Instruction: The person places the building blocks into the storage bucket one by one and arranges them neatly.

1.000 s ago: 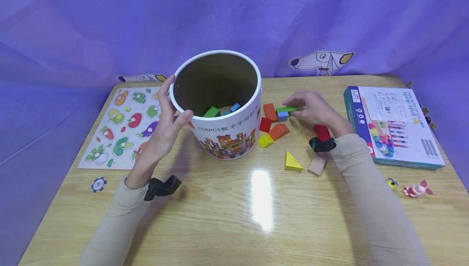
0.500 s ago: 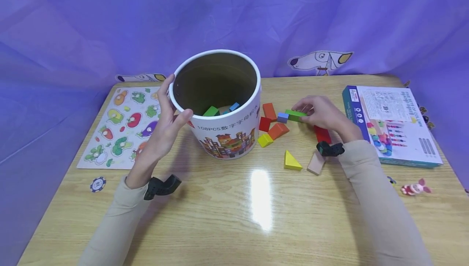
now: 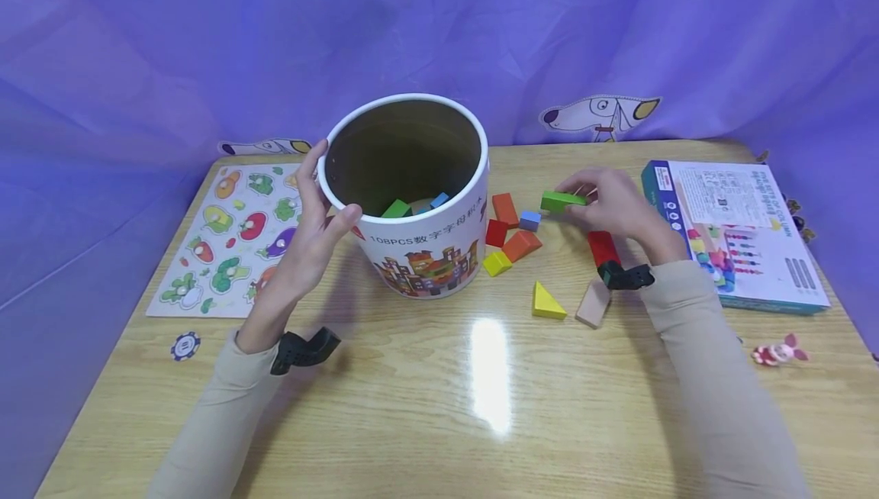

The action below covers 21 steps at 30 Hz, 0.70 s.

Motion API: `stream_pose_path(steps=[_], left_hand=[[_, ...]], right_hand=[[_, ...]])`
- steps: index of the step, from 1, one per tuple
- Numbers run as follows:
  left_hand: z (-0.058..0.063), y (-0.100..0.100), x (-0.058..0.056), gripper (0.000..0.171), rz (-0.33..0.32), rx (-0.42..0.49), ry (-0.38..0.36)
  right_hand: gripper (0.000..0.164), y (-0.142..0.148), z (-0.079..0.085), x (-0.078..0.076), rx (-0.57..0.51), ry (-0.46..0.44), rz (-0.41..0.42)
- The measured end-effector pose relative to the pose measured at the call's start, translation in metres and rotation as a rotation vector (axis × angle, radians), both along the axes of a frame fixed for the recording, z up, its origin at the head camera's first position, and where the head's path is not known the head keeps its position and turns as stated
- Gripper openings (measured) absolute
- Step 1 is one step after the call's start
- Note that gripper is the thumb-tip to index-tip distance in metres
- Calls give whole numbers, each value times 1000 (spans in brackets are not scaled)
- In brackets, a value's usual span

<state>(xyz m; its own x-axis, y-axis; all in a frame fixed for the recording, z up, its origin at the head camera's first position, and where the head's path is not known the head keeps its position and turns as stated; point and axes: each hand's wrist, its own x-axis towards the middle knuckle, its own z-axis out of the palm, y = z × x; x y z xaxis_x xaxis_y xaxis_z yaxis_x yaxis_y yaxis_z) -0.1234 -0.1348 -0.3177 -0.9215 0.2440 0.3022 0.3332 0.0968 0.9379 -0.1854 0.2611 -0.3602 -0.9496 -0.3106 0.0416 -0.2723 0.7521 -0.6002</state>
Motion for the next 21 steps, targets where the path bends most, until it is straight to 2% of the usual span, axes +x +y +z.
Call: stream_pose_path(steps=[5,11,16,21], left_hand=[[0,-1,0,104,3,4,3],[0,0,-1,104,11,-5,10],[0,0,-1,105,15,-12,4],[0,0,0,106,22,-13,-2]], right_hand=[[28,-2,35,6,-22,152,-17],[30,-18,86,18,-266,245,-31],[34,-51,119,30,-398,394,70],[33,-96,138,40,-452,446,204]])
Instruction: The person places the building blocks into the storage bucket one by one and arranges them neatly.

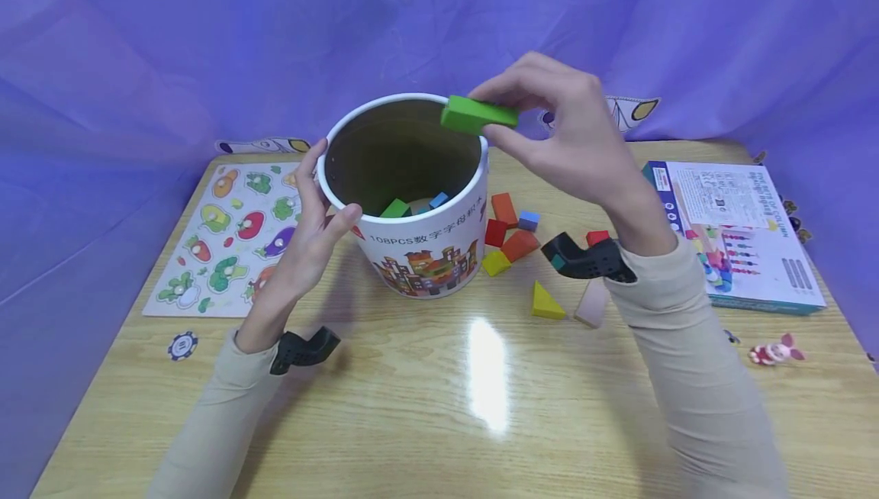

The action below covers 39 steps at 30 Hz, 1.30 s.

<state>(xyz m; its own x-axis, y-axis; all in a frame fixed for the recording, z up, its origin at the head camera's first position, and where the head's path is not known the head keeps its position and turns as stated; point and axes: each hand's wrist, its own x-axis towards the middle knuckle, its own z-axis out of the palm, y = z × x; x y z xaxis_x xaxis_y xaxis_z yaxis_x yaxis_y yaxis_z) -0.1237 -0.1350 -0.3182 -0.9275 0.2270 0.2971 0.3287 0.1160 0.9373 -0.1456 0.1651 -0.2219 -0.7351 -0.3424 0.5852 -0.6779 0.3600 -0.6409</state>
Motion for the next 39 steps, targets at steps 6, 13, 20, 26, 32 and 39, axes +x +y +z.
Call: stream_pose_path(steps=[6,13,20,26,32,39], left_hand=[[-1,-1,0,106,-4,7,-10],[-1,-1,0,104,-10,6,-10],[-1,-2,-1,105,-13,11,-16],[0,-1,-1,105,-17,15,-7],[-1,-1,-1,104,-21,8,6],[-1,-1,-1,103,-19,1,5]], right_hand=[[30,-39,6,6,78,63,81],[29,-52,-1,2,94,33,115],[26,-51,-5,-2,105,2,119],[26,-38,-4,-2,87,-3,130],[25,-1,-12,-7,-87,-119,121],[25,47,-60,-20,-108,-309,9]])
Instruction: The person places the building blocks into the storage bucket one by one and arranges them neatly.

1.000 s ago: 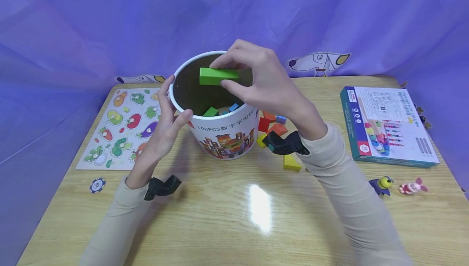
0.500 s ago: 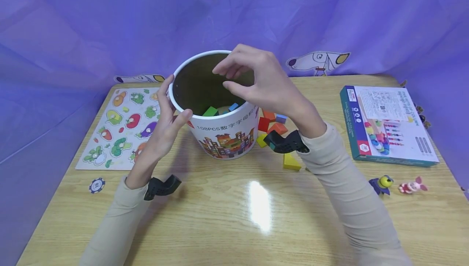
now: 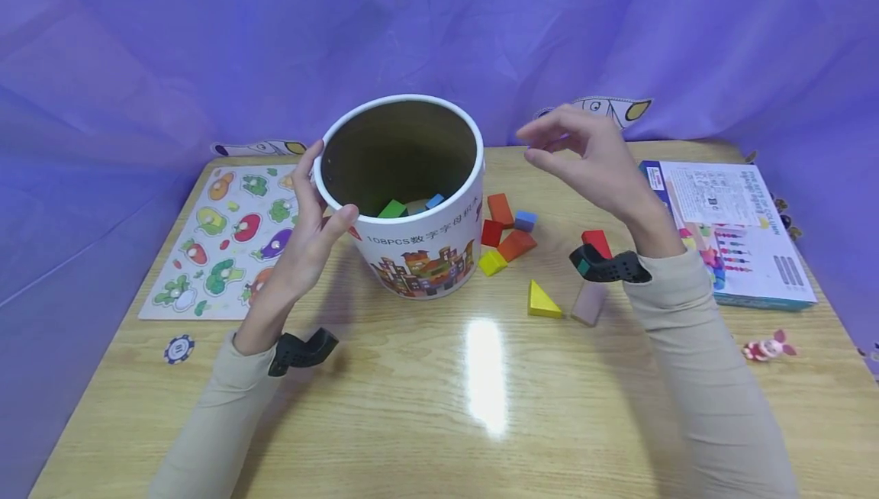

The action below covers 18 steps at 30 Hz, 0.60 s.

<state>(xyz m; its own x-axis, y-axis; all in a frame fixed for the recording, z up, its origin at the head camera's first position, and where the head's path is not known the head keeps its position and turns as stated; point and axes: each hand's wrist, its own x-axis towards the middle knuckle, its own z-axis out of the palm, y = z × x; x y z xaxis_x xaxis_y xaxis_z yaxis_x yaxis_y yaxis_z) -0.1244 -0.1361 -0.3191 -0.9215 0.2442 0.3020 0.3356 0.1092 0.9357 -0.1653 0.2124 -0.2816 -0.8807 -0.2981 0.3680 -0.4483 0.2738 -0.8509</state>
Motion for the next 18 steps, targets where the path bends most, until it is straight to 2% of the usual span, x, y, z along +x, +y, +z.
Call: stream_pose_path(steps=[4,7,11,18], left_hand=[[-1,1,1,103,-6,18,-1],[-1,1,2,103,-12,21,-6],[-1,1,2,103,-4,19,-11],[1,2,1,104,7,10,-6]], right_hand=[[27,13,-38,-5,234,-114,-41],[30,14,-61,-8,371,-196,-9],[32,10,-80,-12,432,-251,36],[33,1,-97,-15,524,-269,8]])
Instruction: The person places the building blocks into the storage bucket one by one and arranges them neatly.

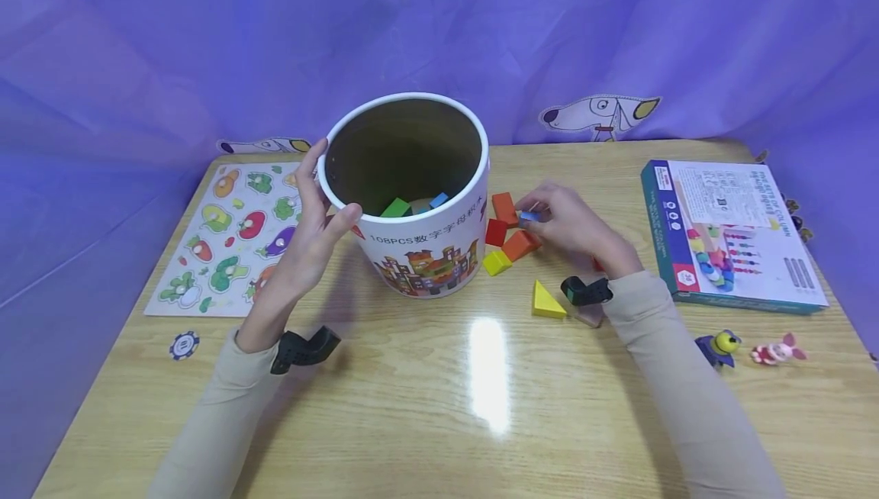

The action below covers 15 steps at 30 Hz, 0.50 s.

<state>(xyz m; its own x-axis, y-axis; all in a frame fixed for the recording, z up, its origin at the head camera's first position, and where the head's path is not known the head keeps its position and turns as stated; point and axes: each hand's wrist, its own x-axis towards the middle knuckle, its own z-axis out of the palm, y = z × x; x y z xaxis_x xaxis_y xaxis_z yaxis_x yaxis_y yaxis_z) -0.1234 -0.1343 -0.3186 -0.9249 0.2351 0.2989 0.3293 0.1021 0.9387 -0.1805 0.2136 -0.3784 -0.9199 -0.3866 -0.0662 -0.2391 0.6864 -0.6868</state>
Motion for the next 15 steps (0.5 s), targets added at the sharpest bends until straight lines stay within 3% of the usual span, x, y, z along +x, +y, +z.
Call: stream_pose_path(steps=[10,15], left_hand=[[0,0,0,103,-3,-13,4],[-1,-1,0,102,-6,-6,8]], right_hand=[[32,7,-10,4,25,-5,-67],[32,11,1,6,9,-4,-131]])
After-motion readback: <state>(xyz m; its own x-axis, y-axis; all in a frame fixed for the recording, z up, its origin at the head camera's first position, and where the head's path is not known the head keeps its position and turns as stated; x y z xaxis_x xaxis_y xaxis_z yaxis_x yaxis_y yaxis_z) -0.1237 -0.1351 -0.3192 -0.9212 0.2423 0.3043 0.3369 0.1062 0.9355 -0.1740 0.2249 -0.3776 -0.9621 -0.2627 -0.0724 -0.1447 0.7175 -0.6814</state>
